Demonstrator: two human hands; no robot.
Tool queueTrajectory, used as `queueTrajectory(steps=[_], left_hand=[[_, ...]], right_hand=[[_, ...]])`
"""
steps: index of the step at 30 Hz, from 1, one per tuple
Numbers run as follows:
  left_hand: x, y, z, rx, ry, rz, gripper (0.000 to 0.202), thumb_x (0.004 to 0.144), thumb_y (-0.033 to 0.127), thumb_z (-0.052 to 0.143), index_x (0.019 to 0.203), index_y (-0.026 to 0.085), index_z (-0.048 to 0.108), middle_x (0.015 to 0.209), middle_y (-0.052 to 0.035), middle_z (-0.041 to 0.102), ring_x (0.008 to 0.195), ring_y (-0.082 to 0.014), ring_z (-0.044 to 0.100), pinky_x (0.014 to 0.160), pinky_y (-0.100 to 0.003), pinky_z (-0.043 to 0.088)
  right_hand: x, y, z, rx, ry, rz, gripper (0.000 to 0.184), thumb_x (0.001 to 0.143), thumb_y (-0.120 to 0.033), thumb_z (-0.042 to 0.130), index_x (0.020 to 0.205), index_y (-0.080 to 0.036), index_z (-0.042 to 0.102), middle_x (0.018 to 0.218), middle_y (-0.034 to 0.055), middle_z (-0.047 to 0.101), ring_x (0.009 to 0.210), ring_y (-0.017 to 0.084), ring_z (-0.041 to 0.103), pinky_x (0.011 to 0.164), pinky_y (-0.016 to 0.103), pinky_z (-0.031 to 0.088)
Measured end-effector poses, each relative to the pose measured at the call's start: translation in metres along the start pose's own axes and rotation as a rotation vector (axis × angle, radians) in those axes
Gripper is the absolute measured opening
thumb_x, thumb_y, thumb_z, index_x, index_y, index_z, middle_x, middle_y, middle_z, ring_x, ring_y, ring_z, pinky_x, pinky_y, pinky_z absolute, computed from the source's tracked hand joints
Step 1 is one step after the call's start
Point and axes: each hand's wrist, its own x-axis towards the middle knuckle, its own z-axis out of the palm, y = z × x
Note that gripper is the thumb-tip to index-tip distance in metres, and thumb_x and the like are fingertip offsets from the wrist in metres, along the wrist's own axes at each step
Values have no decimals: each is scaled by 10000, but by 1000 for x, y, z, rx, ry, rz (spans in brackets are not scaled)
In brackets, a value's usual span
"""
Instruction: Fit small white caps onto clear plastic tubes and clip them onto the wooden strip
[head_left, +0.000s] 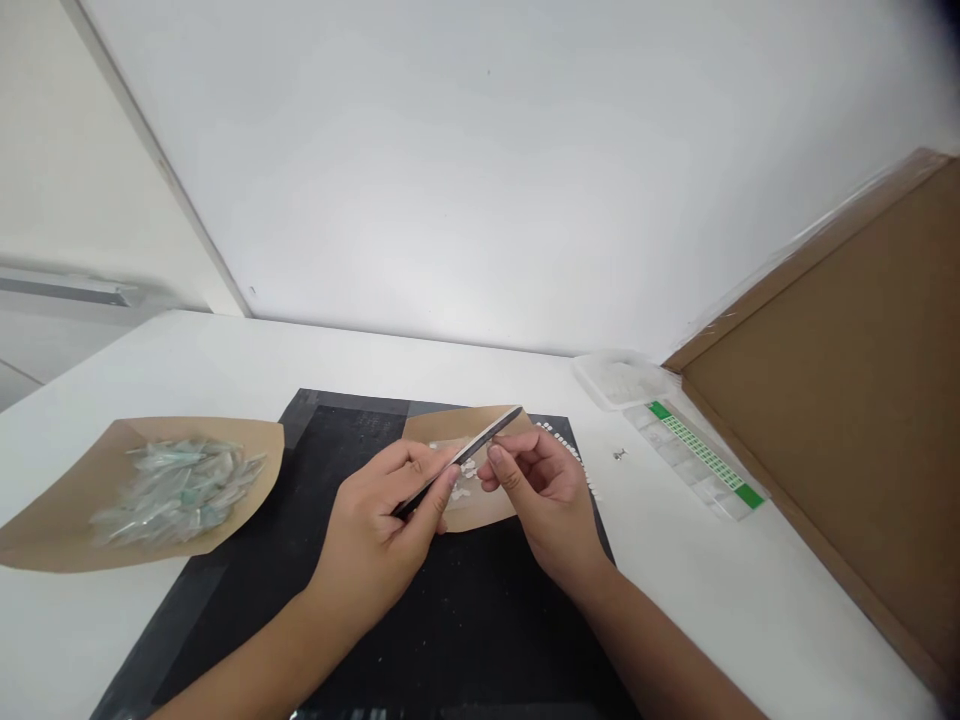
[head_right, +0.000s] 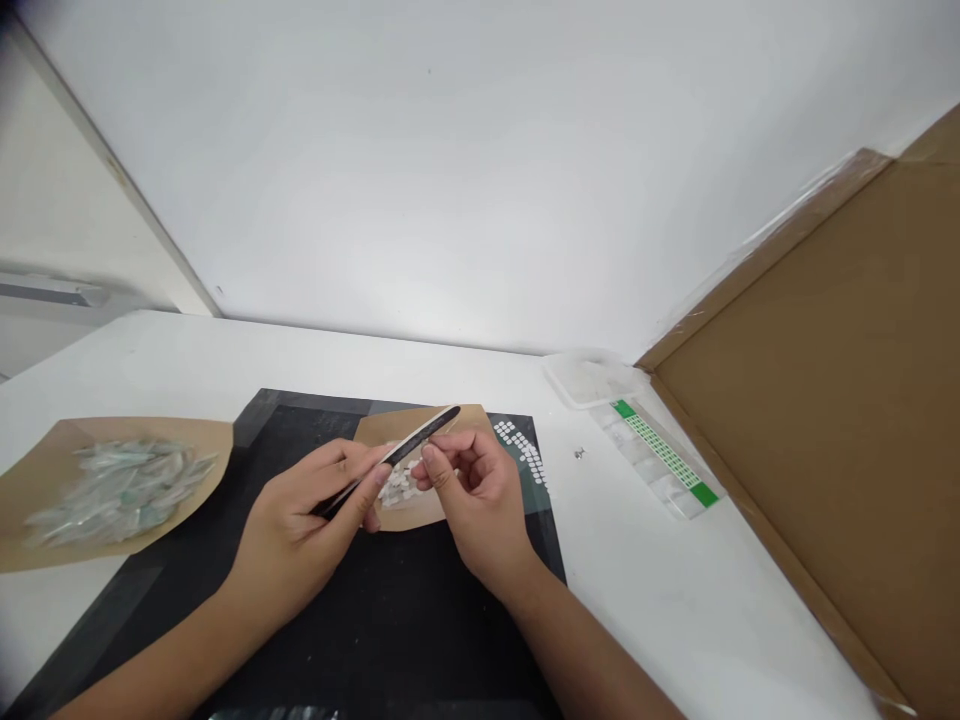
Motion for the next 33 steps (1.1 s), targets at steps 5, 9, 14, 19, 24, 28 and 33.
queueTrajectory(steps=[5, 9, 14, 19, 24, 28, 33], left_hand=[[-2, -2, 1, -32, -41, -61, 263, 1004, 250, 637, 1222, 260, 784, 719, 24, 722, 636, -118, 703, 694, -230, 554], [-5, -3, 1, -52, -58, -107, 286, 1000, 279, 643, 1252, 252, 774, 609, 46, 674, 519, -100, 658, 570, -195, 543], [-5, -6, 2, -85, -58, -135, 315, 993, 308, 653, 1289, 274, 755, 978, -24, 796, 469, -65, 625, 465, -183, 516], [-1, -7, 0, -35, -34, -40, 292, 984, 293, 674, 1259, 295, 772, 1108, -39, 805, 942, -184, 764, 848, -275, 610], [1, -7, -2, 49, -21, -28, 264, 988, 305, 667, 1219, 271, 788, 1053, -43, 803, 926, -193, 752, 861, -303, 599], [-1, -9, -1, 120, -8, 3, 361, 961, 320, 705, 1315, 258, 734, 1035, -52, 794, 901, -204, 741, 810, -306, 596], [0, -11, -1, 102, -28, 77, 276, 980, 245, 683, 1240, 257, 773, 1011, -36, 777, 898, -172, 725, 831, -271, 565]], right_hand=[[1, 0, -3, 0, 24, -16, 263, 890, -422, 798, 893, -219, 632, 789, 24, 755, 710, 172, 731, 688, 317, 615], [-1, -1, -3, -7, 27, -33, 253, 892, -405, 799, 894, -217, 628, 837, 24, 748, 701, 160, 733, 666, 301, 609], [-4, -5, 0, 20, -66, -24, 233, 924, -373, 768, 909, -214, 598, 840, 9, 733, 606, 122, 694, 620, 280, 586], [-7, -7, -2, 29, -93, -29, 212, 917, -329, 776, 898, -209, 603, 845, -2, 688, 607, 111, 678, 571, 256, 558], [-12, -8, -5, -52, -121, -88, 161, 926, -289, 761, 889, -222, 619, 844, -21, 652, 573, 116, 693, 506, 248, 532], [-10, -6, -8, -215, -115, -111, 134, 948, -320, 732, 971, -228, 637, 840, 10, 708, 684, 168, 750, 501, 240, 518], [-8, -6, -9, -472, -85, -217, 98, 979, -308, 670, 917, -233, 667, 767, 11, 749, 593, 150, 672, 496, 261, 472]])
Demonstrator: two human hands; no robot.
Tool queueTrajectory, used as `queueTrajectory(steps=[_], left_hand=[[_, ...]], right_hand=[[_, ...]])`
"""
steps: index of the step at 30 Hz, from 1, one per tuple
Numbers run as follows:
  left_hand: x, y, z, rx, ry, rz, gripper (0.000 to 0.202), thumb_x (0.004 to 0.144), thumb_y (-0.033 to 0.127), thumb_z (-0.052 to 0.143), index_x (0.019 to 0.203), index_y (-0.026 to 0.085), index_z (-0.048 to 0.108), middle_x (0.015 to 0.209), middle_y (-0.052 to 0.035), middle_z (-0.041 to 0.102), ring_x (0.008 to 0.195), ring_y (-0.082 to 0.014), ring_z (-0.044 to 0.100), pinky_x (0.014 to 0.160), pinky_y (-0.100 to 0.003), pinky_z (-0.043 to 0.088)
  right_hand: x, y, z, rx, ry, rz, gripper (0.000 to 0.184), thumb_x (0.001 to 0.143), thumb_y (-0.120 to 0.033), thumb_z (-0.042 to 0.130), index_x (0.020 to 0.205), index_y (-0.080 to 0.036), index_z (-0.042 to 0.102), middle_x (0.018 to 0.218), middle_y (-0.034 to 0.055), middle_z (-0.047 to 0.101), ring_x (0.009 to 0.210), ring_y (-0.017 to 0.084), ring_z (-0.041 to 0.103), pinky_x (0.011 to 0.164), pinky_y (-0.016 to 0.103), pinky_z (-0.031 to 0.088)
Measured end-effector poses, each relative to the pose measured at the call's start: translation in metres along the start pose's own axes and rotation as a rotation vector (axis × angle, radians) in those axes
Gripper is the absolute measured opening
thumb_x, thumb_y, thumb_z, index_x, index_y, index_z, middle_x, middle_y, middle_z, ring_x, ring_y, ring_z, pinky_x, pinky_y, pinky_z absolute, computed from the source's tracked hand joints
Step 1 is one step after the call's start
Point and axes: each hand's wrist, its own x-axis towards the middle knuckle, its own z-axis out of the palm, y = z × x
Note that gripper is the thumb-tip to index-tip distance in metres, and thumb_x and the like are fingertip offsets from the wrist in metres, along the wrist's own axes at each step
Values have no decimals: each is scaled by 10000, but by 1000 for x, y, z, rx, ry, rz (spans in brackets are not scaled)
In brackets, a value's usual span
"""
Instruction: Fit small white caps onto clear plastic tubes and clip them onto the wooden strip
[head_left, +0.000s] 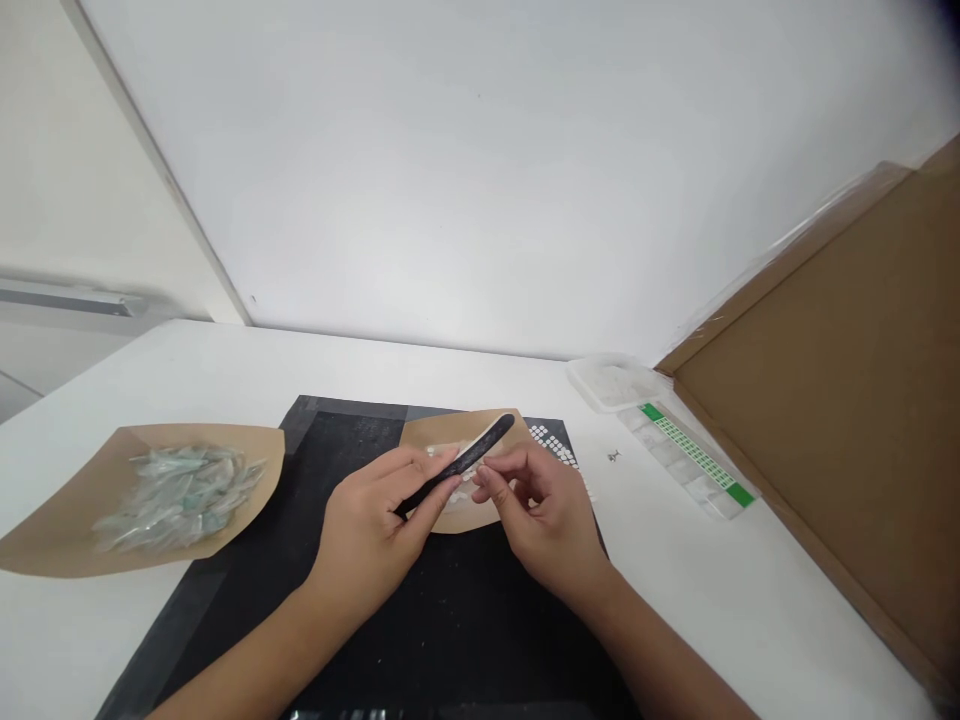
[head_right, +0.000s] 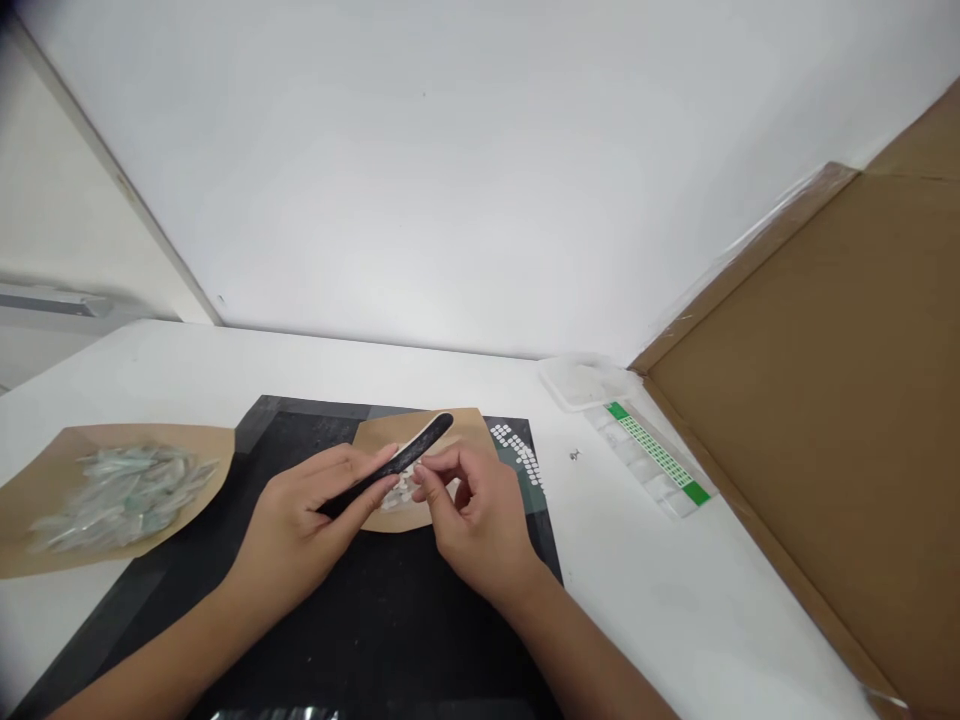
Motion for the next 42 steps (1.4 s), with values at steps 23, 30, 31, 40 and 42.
queueTrajectory(steps=[23, 30, 31, 40, 42], left_hand=[[-4, 8, 1, -41, 27, -98, 257, 984, 228, 661, 1197, 271, 798, 825, 23, 781, 617, -91, 700, 622, -192, 552], [-5, 6, 4, -27, 27, -84, 234, 979, 229, 661, 1154, 250, 815, 730, 12, 757, 627, -134, 709, 623, -230, 562], [-5, 6, 5, -12, 39, -67, 238, 980, 229, 657, 1157, 244, 815, 755, -2, 767, 640, -143, 715, 619, -235, 564], [-5, 7, 6, 64, 89, 31, 242, 987, 210, 644, 1155, 239, 816, 763, -28, 774, 705, -176, 750, 652, -258, 602], [-6, 6, 6, 82, 94, 43, 240, 986, 200, 642, 1145, 234, 819, 778, -31, 782, 709, -177, 754, 663, -262, 610]], right_hand=[[7, 3, 21, -704, 290, -529, 233, 984, -115, 590, 797, -218, 494, 699, 1, 579, 597, 146, 481, 557, 290, 332], [3, 4, 19, -609, 160, -477, 167, 1012, -147, 570, 871, -214, 512, 743, 5, 586, 693, 156, 564, 606, 269, 409], [3, 4, 19, -607, 133, -479, 177, 1017, -148, 558, 863, -217, 505, 747, 7, 586, 700, 159, 559, 617, 271, 415], [11, 6, 17, -723, 265, -524, 244, 1015, -139, 543, 796, -223, 474, 687, -4, 525, 612, 157, 444, 578, 301, 322], [11, 5, 18, -751, 216, -565, 268, 1018, -130, 518, 774, -225, 462, 681, -4, 516, 606, 159, 426, 581, 309, 305]])
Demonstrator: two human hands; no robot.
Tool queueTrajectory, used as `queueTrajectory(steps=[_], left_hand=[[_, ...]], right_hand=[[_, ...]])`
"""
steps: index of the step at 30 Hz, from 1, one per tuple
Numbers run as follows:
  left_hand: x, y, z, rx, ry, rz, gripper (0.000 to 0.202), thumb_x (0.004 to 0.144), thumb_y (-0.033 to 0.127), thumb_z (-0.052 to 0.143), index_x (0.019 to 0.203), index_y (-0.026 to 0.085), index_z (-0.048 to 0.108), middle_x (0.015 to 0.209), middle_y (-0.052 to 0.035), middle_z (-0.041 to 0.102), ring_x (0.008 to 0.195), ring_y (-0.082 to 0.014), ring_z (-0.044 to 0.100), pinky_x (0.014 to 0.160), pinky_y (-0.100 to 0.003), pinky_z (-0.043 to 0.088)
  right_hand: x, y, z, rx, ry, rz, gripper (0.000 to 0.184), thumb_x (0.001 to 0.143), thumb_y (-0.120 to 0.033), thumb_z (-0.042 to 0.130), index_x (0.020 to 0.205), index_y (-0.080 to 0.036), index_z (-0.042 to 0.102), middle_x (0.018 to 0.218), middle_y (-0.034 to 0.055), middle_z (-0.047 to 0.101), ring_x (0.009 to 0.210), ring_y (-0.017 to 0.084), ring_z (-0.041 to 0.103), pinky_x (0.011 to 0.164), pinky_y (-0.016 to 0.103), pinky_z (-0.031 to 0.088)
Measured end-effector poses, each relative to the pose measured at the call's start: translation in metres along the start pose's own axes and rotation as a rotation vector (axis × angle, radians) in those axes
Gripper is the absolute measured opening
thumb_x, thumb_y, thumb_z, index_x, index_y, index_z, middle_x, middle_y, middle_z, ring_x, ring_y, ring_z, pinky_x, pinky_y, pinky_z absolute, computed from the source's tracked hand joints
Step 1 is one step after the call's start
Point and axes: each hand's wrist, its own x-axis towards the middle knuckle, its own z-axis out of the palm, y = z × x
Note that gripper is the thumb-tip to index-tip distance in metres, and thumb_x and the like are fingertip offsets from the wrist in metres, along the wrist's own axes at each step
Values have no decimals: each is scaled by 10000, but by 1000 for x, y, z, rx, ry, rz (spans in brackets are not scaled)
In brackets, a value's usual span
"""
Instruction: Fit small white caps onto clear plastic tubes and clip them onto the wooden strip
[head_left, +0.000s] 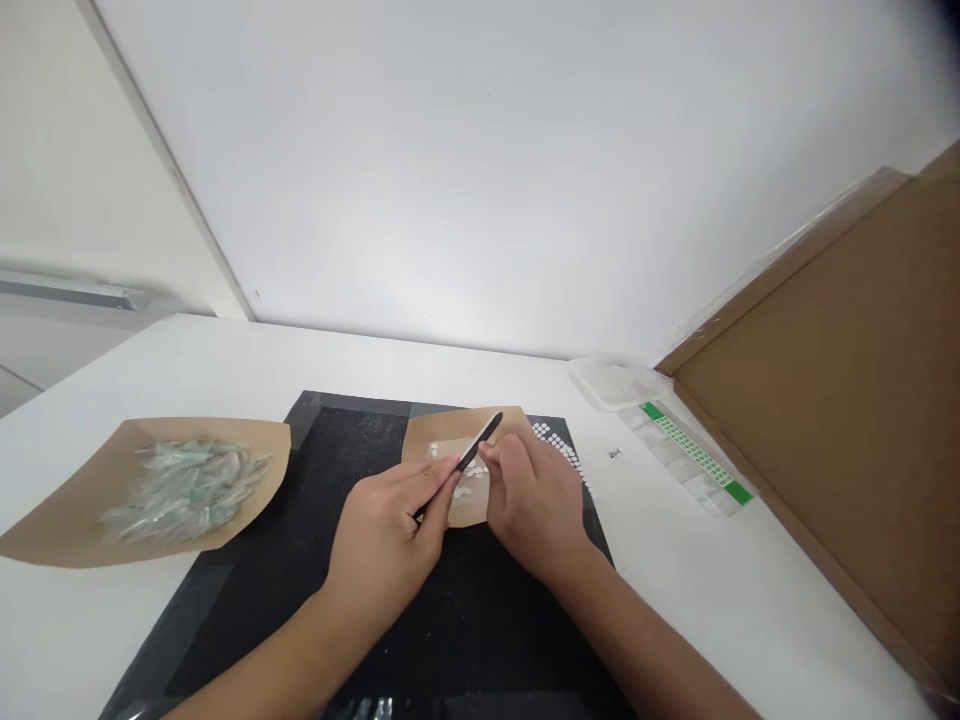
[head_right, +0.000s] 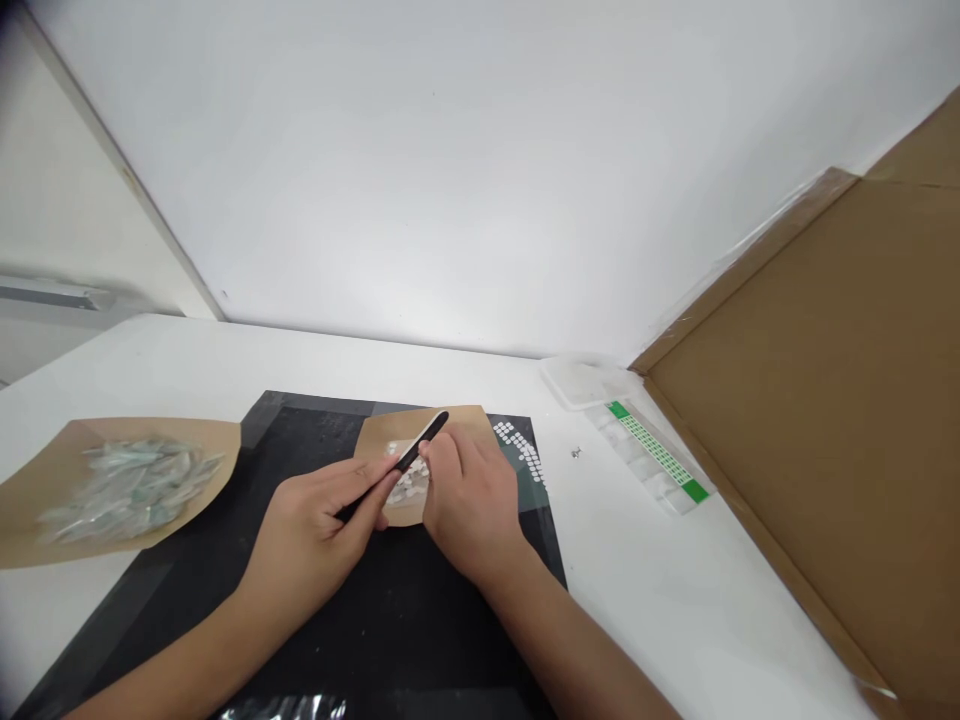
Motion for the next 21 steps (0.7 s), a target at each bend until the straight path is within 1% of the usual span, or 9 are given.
queueTrajectory(steps=[3, 7, 11, 15, 17, 19, 21], left_hand=[[-1, 0, 0, 7, 12, 17, 236, 986, 188, 641, 1135, 226, 820, 840, -39, 803, 735, -178, 765, 692, -266, 622], [-1, 0, 0, 19, 13, 13, 234, 984, 192, 643, 1133, 224, 820, 928, -46, 824, 779, -188, 781, 717, -277, 634], [-1, -1, 0, 53, 10, 33, 237, 976, 181, 648, 1127, 243, 820, 991, -33, 832, 838, -201, 794, 774, -303, 642], [-1, -1, 1, 66, 34, 41, 247, 980, 181, 641, 1146, 244, 812, 985, -32, 832, 836, -202, 795, 746, -301, 642], [-1, -1, 1, 69, 31, 37, 241, 977, 181, 645, 1134, 249, 816, 982, -27, 833, 836, -201, 795, 747, -301, 641], [-1, -2, 1, 75, 26, 41, 236, 974, 181, 651, 1125, 252, 818, 994, -24, 833, 837, -200, 796, 753, -303, 641], [-1, -2, 0, 83, 29, 46, 237, 978, 188, 647, 1133, 248, 816, 972, -26, 832, 805, -196, 792, 723, -298, 635]], right_hand=[[0, -3, -1, -14, -34, -40, 260, 1019, -134, 511, 778, -222, 471, 688, -2, 520, 604, 161, 419, 591, 317, 293], [1, -5, 1, -68, 29, 10, 259, 1002, -123, 527, 769, -220, 471, 686, 0, 521, 601, 164, 412, 592, 320, 283], [2, -5, 3, 2, -45, -30, 248, 992, -104, 500, 776, -220, 469, 703, 6, 534, 618, 167, 431, 600, 317, 296], [3, -3, 4, -28, 23, 18, 269, 1009, -132, 522, 766, -225, 453, 689, -2, 527, 602, 164, 414, 599, 319, 284], [3, -3, 4, 1, -1, 17, 269, 1011, -127, 508, 766, -225, 453, 691, 0, 530, 607, 163, 423, 601, 315, 292], [2, -3, 5, 52, -34, -17, 256, 1005, -123, 504, 773, -222, 463, 692, -2, 534, 608, 160, 429, 607, 311, 304], [2, -4, 6, 51, -11, -21, 253, 1003, -131, 519, 773, -221, 468, 683, -6, 536, 602, 159, 427, 611, 313, 306]])
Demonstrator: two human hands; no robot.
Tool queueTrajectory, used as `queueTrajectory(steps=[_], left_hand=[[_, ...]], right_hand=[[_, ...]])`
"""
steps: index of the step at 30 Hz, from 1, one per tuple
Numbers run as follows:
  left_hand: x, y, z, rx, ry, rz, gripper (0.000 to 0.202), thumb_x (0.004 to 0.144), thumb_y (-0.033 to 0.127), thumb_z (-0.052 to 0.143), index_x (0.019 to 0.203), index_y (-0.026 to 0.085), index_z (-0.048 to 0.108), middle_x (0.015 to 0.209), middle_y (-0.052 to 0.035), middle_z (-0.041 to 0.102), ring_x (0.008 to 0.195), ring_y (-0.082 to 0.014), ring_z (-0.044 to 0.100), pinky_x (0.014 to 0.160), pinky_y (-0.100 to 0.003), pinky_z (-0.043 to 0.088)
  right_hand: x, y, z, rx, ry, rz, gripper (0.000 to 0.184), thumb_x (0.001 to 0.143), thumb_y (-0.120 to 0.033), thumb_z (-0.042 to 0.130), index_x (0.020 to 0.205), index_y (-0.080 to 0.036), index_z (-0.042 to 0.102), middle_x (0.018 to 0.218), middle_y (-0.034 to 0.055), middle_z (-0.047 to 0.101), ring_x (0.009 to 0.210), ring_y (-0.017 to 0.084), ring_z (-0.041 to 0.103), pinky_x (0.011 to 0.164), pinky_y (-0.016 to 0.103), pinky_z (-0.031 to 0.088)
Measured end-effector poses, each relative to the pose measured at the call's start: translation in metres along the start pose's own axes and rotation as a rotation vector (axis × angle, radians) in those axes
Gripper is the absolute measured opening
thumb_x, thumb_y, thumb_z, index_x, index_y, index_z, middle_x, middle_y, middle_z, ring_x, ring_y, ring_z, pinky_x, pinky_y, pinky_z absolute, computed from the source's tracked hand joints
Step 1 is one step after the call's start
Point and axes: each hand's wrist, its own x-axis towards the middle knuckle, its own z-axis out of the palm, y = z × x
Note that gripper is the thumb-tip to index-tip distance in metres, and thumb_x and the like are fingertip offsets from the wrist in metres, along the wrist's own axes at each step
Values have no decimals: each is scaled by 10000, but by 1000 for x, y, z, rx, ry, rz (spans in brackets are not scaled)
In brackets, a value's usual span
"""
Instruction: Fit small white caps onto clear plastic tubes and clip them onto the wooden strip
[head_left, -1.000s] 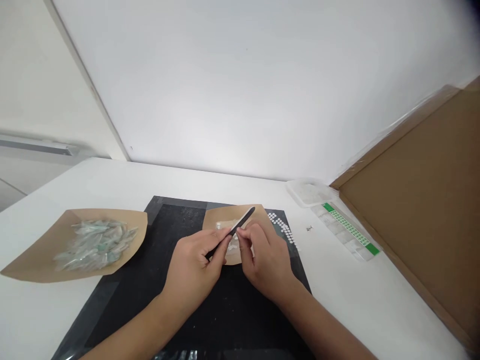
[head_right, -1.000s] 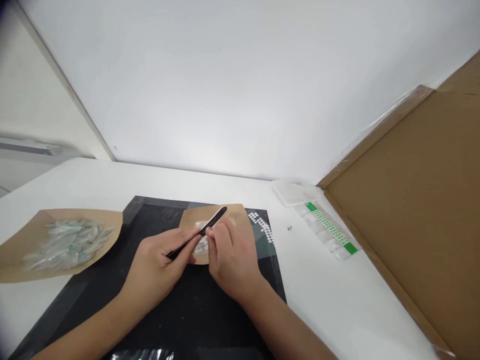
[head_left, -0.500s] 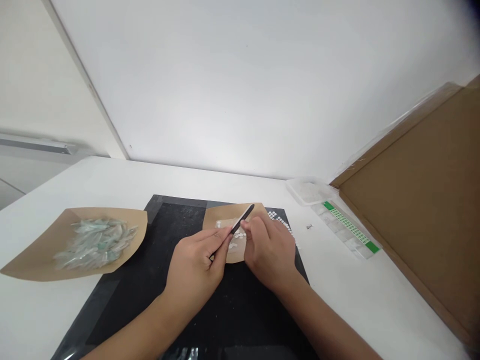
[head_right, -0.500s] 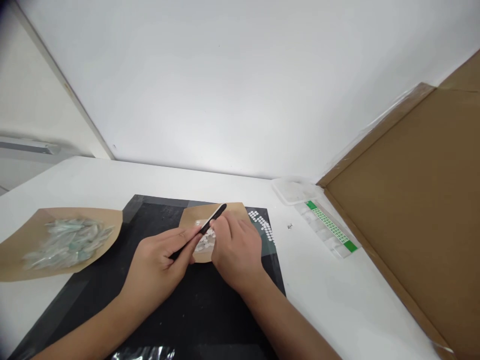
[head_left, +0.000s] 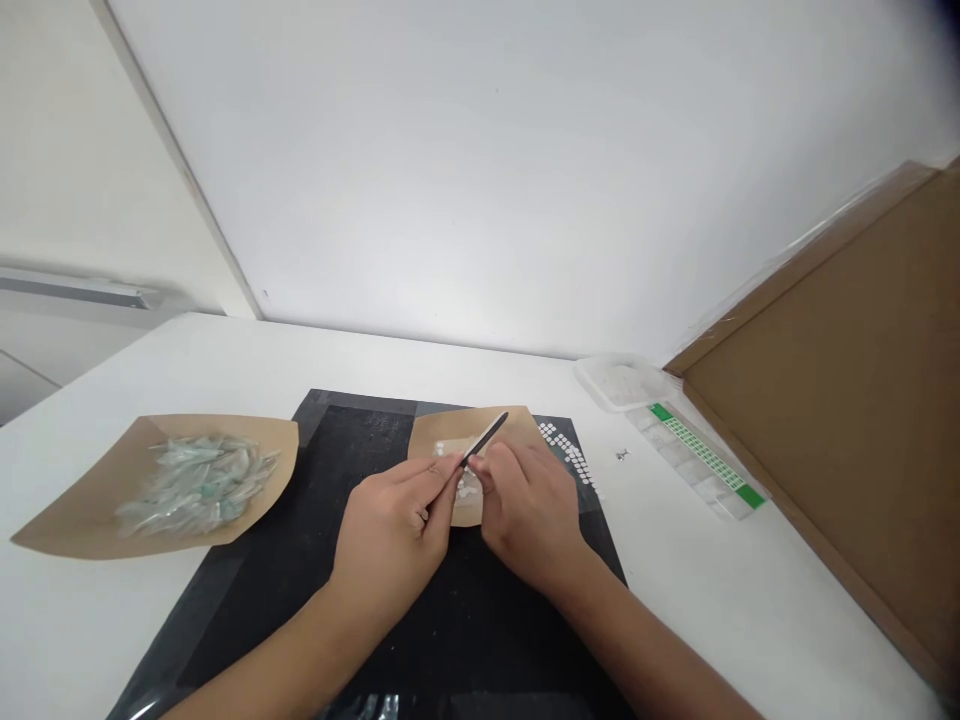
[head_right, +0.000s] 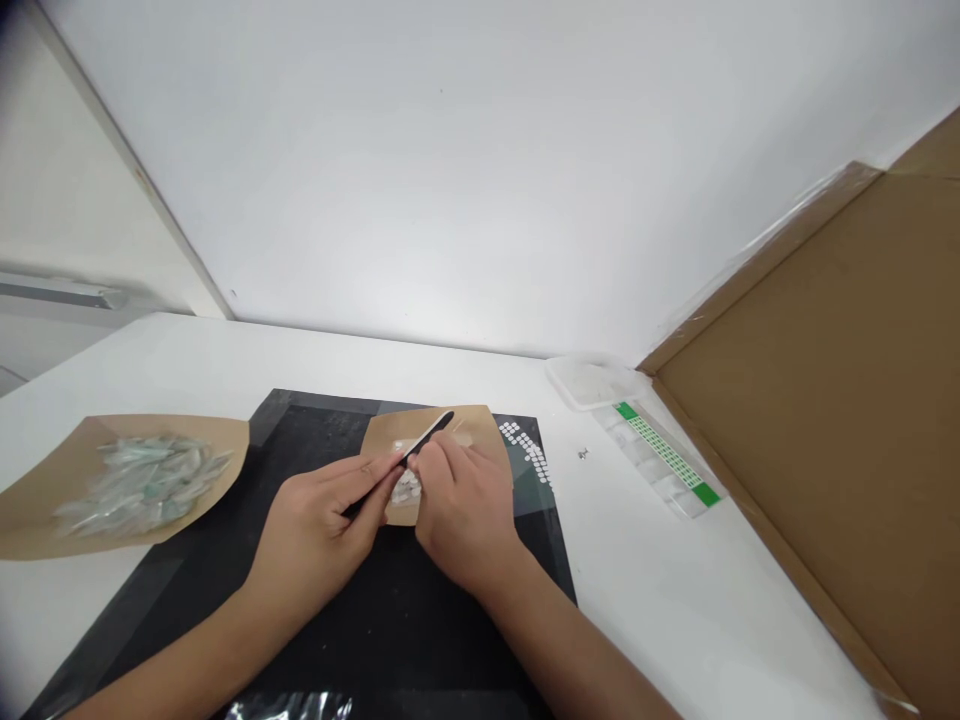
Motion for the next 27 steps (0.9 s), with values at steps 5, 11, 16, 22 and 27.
queueTrajectory(steps=[5, 11, 16, 22, 27], left_hand=[[2, 1, -2, 6, -7, -21, 231, 980, 198, 643, 1118, 239, 823, 922, -34, 830, 759, -198, 781, 670, -292, 617], [2, 3, -2, -5, -20, -49, 239, 979, 201, 640, 1125, 239, 824, 900, -44, 828, 739, -193, 775, 692, -291, 629], [3, 1, -3, 3, -40, -76, 241, 981, 214, 638, 1134, 235, 823, 908, -47, 830, 750, -200, 780, 717, -306, 636], [3, 1, -5, 19, -36, -65, 224, 977, 220, 646, 1104, 220, 830, 944, -48, 837, 768, -202, 788, 710, -301, 633], [3, 4, -5, 28, -8, -45, 220, 979, 224, 643, 1095, 226, 830, 961, -48, 839, 781, -204, 793, 710, -303, 640]], right_hand=[[1, 1, 1, 3, -16, 16, 268, 1000, -126, 496, 755, -226, 457, 674, -1, 534, 603, 163, 441, 617, 313, 313], [2, 3, 2, -20, 24, 53, 246, 999, -131, 504, 775, -229, 473, 677, 1, 563, 600, 166, 453, 622, 323, 312], [2, 3, 1, -18, 5, 54, 249, 1002, -147, 517, 768, -223, 483, 675, -6, 560, 586, 157, 441, 624, 322, 301], [3, 2, 1, 3, -21, 15, 253, 987, -142, 509, 749, -224, 478, 665, -6, 551, 583, 159, 445, 617, 326, 297], [2, 1, 1, 31, -26, 49, 243, 983, -141, 516, 759, -226, 477, 670, -4, 560, 584, 157, 441, 623, 321, 310]])
